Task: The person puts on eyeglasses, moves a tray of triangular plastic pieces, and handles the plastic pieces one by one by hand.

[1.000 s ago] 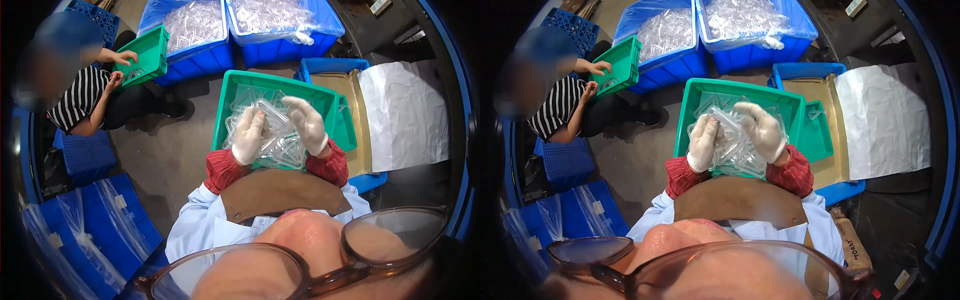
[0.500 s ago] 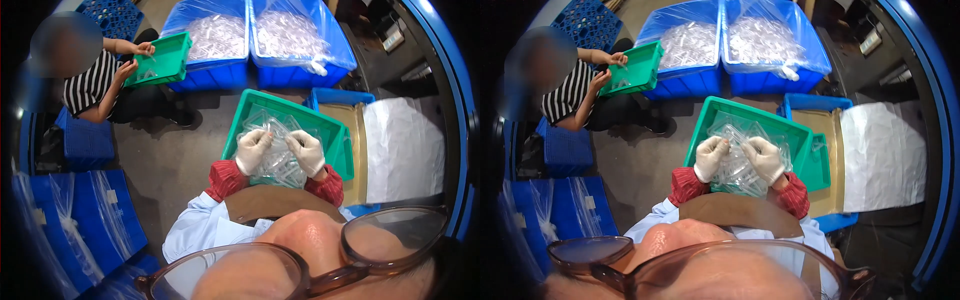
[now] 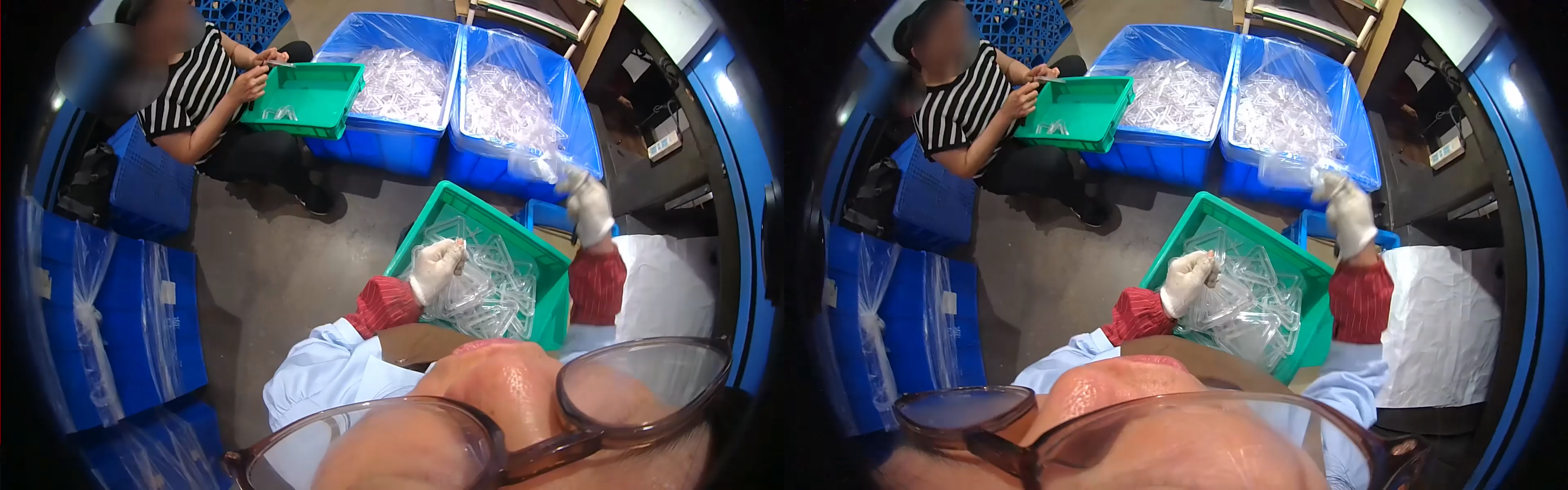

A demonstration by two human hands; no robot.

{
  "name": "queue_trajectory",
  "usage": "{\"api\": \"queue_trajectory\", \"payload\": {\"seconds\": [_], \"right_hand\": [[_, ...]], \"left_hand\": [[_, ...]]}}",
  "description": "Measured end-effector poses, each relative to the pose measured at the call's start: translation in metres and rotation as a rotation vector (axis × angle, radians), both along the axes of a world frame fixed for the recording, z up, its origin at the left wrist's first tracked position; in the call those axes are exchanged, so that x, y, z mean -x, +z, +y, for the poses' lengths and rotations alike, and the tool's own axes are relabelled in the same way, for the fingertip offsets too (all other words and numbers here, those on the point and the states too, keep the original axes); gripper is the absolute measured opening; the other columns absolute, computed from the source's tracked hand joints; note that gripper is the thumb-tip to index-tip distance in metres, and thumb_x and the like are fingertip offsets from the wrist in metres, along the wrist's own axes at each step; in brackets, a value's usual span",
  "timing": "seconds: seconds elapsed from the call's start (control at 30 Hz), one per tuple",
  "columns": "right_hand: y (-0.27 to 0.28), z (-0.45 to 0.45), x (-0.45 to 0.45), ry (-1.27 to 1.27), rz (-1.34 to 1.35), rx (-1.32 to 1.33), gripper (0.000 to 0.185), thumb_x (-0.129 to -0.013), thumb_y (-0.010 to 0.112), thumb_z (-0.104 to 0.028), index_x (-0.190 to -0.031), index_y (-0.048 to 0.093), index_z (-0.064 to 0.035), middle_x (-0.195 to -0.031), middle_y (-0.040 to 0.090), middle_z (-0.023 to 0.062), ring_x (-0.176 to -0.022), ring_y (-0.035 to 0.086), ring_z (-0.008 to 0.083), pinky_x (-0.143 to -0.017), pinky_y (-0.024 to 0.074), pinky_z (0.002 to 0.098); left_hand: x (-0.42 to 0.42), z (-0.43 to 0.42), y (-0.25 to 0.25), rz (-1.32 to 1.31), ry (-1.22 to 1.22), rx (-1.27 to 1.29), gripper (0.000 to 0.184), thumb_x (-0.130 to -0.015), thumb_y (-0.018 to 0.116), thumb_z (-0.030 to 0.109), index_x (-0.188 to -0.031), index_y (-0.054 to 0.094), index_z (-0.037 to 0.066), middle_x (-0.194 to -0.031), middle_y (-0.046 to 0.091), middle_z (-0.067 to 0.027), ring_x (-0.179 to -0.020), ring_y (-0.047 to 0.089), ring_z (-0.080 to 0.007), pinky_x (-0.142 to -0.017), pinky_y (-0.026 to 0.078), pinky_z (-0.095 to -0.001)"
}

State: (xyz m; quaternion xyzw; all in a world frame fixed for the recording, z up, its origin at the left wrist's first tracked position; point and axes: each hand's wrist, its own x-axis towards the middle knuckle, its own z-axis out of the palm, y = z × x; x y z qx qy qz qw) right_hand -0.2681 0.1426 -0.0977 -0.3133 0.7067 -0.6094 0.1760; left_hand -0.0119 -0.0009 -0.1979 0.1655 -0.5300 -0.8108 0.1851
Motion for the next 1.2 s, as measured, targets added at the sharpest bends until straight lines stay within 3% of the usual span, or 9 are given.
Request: {"api": "queue_trajectory", "payload": {"seconds": [0.07, 0.2, 0.23, 0.3, 0.47, 0.6, 0.87, 1.03, 1.2], "right_hand": [[0.024, -0.014, -0.013, -0.211, -0.159, 0.013, 0.022, -0.09, 0.056, -0.015, -0.105, 0.061, 0.0002, -0.083, 0.064, 0.0058, -0.073, 0.059, 0.012, -0.067, 0.0487, 0.0256], [-0.016, -0.016, -0.081, 0.283, 0.448, -0.198, 0.017, -0.082, 0.065, -0.013, -0.096, 0.066, -0.0036, -0.09, 0.066, 0.0087, -0.078, 0.061, 0.0153, -0.074, 0.0487, 0.0268], [-0.024, -0.012, -0.102, 0.306, 0.282, -0.393, 0.021, -0.08, 0.067, -0.02, -0.096, 0.067, -0.0058, -0.093, 0.067, 0.0113, -0.08, 0.064, 0.0205, -0.073, 0.0498, 0.0293], [-0.035, -0.014, -0.126, 0.301, 0.359, -0.872, 0.035, -0.076, 0.068, -0.036, -0.104, 0.065, -0.0142, -0.099, 0.065, 0.0134, -0.089, 0.062, 0.0297, -0.076, 0.0494, 0.0376], [-0.072, -0.007, -0.142, 0.275, 0.475, -1.018, 0.047, -0.071, 0.072, -0.031, -0.113, 0.056, -0.0165, -0.102, 0.063, 0.012, -0.094, 0.061, 0.0303, -0.079, 0.0485, 0.0384], [-0.069, -0.006, -0.145, 0.279, 0.439, -0.998, 0.047, -0.07, 0.073, -0.026, -0.114, 0.057, -0.0159, -0.102, 0.063, 0.0106, -0.092, 0.061, 0.0293, -0.078, 0.0487, 0.0373], [-0.083, 0.002, -0.14, 0.084, 0.537, -0.789, 0.019, -0.073, 0.066, -0.021, -0.09, 0.064, -0.0122, -0.088, 0.064, 0.0086, -0.081, 0.062, 0.0278, -0.071, 0.0489, 0.0374], [-0.062, 0.008, -0.133, -0.084, 0.291, -0.569, 0.019, -0.073, 0.07, -0.016, -0.088, 0.065, -0.0072, -0.079, 0.064, 0.0096, -0.071, 0.061, 0.0207, -0.068, 0.0478, 0.0294], [-0.072, 0.011, -0.136, -0.218, -0.049, -0.057, 0.018, -0.083, 0.067, -0.016, -0.092, 0.062, -0.0018, -0.079, 0.061, -0.0004, -0.07, 0.054, 0.0078, -0.065, 0.0446, 0.0236]], "left_hand": [[0.0, 0.001, 0.003, -0.017, 0.0, 0.004, 0.033, -0.096, 0.047, 0.022, -0.074, 0.055, -0.001, -0.064, 0.05, -0.0022, -0.058, 0.046, -0.0093, -0.056, 0.039, -0.0237], [0.0, -0.001, 0.0, -0.022, -0.005, -0.064, 0.031, -0.096, 0.047, 0.021, -0.074, 0.054, 0.0, -0.064, 0.049, -0.0023, -0.058, 0.045, -0.0094, -0.055, 0.039, -0.0235], [0.0, 0.0, -0.002, -0.017, -0.005, -0.071, 0.031, -0.096, 0.047, 0.021, -0.075, 0.054, 0.0, -0.064, 0.049, -0.0023, -0.058, 0.045, -0.0095, -0.055, 0.038, -0.0236], [0.0, -0.001, -0.007, -0.01, -0.008, -0.082, 0.029, -0.096, 0.048, 0.021, -0.076, 0.054, 0.0, -0.065, 0.048, -0.0024, -0.058, 0.044, -0.0096, -0.055, 0.038, -0.0237], [0.002, 0.004, -0.003, -0.009, -0.021, -0.092, 0.025, -0.095, 0.047, 0.016, -0.078, 0.054, -0.001, -0.067, 0.049, -0.0024, -0.059, 0.044, -0.0096, -0.056, 0.039, -0.0237], [0.002, 0.002, -0.002, -0.016, -0.031, -0.115, 0.022, -0.094, 0.046, 0.012, -0.08, 0.055, -0.001, -0.068, 0.051, -0.0025, -0.06, 0.046, -0.0093, -0.057, 0.04, -0.0235], [-0.002, 0.002, -0.001, -0.012, -0.008, -0.099, 0.023, -0.094, 0.047, 0.014, -0.08, 0.057, -0.002, -0.07, 0.053, -0.0023, -0.061, 0.047, -0.0085, -0.058, 0.042, -0.0248], [-0.002, 0.003, -0.003, 0.007, 0.015, -0.051, 0.025, -0.095, 0.047, 0.015, -0.078, 0.057, -0.001, -0.069, 0.053, -0.0023, -0.061, 0.047, -0.0084, -0.058, 0.042, -0.0247], [-0.001, 0.002, -0.007, 0.026, -0.01, -0.019, 0.022, -0.095, 0.048, 0.016, -0.086, 0.058, -0.002, -0.073, 0.055, -0.0029, -0.064, 0.049, -0.0089, -0.061, 0.043, -0.025]]}}
